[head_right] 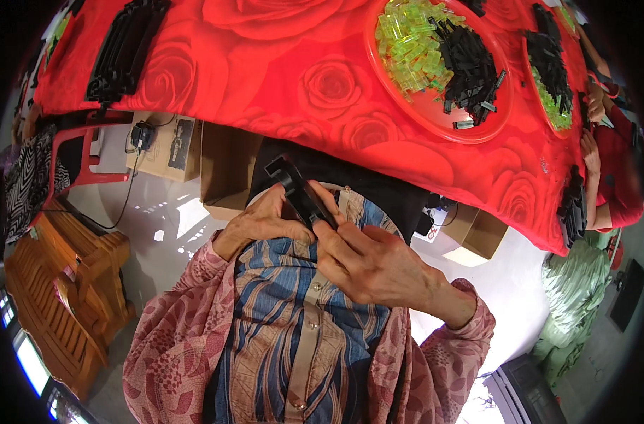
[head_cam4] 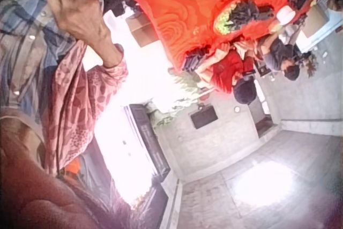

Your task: Assembling small yellow and black components into black plastic frames at a workbench.

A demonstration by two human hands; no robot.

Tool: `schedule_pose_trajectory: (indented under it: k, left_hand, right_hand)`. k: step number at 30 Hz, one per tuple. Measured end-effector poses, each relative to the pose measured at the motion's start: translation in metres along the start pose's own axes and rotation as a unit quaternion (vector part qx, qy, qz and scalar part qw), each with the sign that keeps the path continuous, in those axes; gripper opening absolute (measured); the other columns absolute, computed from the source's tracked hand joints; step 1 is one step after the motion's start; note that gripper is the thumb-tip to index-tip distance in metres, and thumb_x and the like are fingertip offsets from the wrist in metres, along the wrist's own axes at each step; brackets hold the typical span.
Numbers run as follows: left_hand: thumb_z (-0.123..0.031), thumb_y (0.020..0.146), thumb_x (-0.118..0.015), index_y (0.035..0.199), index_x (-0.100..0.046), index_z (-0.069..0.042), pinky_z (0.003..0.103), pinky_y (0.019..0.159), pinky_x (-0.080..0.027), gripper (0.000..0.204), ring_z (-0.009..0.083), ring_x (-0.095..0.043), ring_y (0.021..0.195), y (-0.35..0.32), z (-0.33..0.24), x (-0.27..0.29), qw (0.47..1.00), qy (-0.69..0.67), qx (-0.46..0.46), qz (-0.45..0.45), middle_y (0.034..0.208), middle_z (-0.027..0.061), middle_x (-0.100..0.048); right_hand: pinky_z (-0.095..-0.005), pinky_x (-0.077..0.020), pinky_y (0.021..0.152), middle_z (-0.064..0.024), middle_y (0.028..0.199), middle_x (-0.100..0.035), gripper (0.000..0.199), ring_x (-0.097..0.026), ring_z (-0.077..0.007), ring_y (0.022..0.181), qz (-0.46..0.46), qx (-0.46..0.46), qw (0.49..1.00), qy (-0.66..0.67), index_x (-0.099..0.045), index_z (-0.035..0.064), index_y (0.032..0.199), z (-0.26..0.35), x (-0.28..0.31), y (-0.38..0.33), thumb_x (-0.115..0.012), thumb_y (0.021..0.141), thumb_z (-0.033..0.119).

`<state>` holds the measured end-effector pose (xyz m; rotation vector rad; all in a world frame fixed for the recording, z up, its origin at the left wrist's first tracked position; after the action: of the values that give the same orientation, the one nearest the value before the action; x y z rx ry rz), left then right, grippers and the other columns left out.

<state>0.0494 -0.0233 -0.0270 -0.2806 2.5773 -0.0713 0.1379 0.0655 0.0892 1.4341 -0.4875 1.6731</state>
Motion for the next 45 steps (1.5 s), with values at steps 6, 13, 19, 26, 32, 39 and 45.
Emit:
schedule_pose_trajectory:
  k: [6, 13, 19, 26, 32, 39, 45]
  left_hand:
    - [-0.004, 0.076, -0.076, 0.111, -0.065, -0.005, 0.019, 0.055, -0.032, 0.037, 0.0001, -0.043, 0.064, 0.001, -0.007, -0.005, 1.000, 0.008, -0.003, -0.002, 0.094, -0.0049, -0.065]
    - [-0.009, 0.077, -0.077, 0.111, -0.065, -0.005, 0.020, 0.055, -0.030, 0.036, -0.0009, -0.043, 0.066, -0.003, 0.003, 0.002, 1.000, -0.016, 0.012, -0.002, 0.093, -0.0053, -0.066]
    - [-0.011, 0.076, -0.078, 0.109, -0.066, -0.006, 0.020, 0.056, -0.029, 0.035, -0.0009, -0.042, 0.068, -0.003, -0.003, -0.002, 0.998, -0.063, -0.007, -0.024, 0.099, -0.0036, -0.069]
    - [-0.007, 0.073, -0.077, 0.111, -0.063, -0.003, 0.021, 0.072, -0.043, 0.041, 0.0060, -0.059, 0.087, -0.004, 0.000, 0.002, 0.999, -0.041, 0.011, -0.027, 0.106, 0.0041, -0.070]
    - [-0.007, 0.071, -0.077, 0.114, -0.059, 0.001, 0.031, 0.092, -0.050, 0.046, 0.0186, -0.064, 0.104, -0.002, -0.009, -0.004, 0.995, -0.100, -0.016, -0.017, 0.109, 0.0121, -0.069]
    - [-0.007, 0.071, -0.075, 0.113, -0.059, 0.003, 0.033, 0.094, -0.050, 0.046, 0.0203, -0.065, 0.105, -0.004, -0.007, -0.002, 0.995, -0.085, 0.017, -0.046, 0.110, 0.0136, -0.069]
    - [-0.006, 0.071, -0.073, 0.113, -0.061, 0.002, 0.031, 0.093, -0.050, 0.045, 0.0178, -0.065, 0.101, -0.003, -0.004, -0.001, 0.995, -0.086, 0.010, -0.041, 0.109, 0.0123, -0.069]
  right_hand:
    - [-0.0253, -0.0504, 0.050, -0.0235, 0.116, -0.061, 0.028, -0.063, -0.0164, 0.069, 0.029, 0.005, 0.999, 0.043, -0.060, -0.0012, 0.087, -0.002, 0.001, -0.001, -0.069, 0.063, 0.010]
    - [-0.0239, -0.0453, 0.046, -0.0269, 0.112, -0.064, 0.025, -0.060, -0.0144, 0.061, -0.038, 0.031, 0.999, -0.005, -0.062, -0.0041, 0.087, 0.000, -0.002, -0.006, -0.067, 0.065, 0.008]
    - [-0.0222, -0.0376, 0.043, -0.0271, 0.106, -0.066, 0.022, -0.054, -0.0130, 0.056, -0.060, 0.042, 0.997, -0.040, -0.065, -0.0057, 0.088, 0.008, -0.001, -0.008, -0.069, 0.069, 0.005]
    - [-0.0213, -0.0367, 0.043, -0.0248, 0.105, -0.067, 0.022, -0.054, -0.0104, 0.057, -0.089, 0.046, 0.994, -0.038, -0.066, -0.0056, 0.090, 0.006, -0.003, -0.008, -0.070, 0.070, 0.004]
    - [-0.0211, -0.0371, 0.043, -0.0228, 0.107, -0.067, 0.020, -0.052, -0.0096, 0.056, -0.057, 0.039, 0.997, -0.025, -0.065, -0.0041, 0.086, 0.005, -0.002, -0.005, -0.069, 0.070, 0.006]
    - [-0.0200, -0.0398, 0.042, -0.0209, 0.111, -0.066, 0.017, -0.050, -0.0064, 0.053, -0.033, 0.016, 0.999, -0.025, -0.065, -0.0006, 0.086, 0.004, -0.008, -0.008, -0.067, 0.072, 0.007]
    - [-0.0201, -0.0415, 0.042, -0.0202, 0.111, -0.066, 0.017, -0.052, -0.0054, 0.052, -0.015, 0.016, 0.999, -0.026, -0.064, -0.0002, 0.087, 0.003, -0.010, -0.007, -0.066, 0.072, 0.008]
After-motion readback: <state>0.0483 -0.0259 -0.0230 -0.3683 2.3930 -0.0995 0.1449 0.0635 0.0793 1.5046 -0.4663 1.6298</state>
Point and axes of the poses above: each hand's wrist, its own y-axis towards the middle knuckle, its own x-axis out of the back of the hand, z = x × y, the point moved 6 cm from there along y, towards the middle knuckle
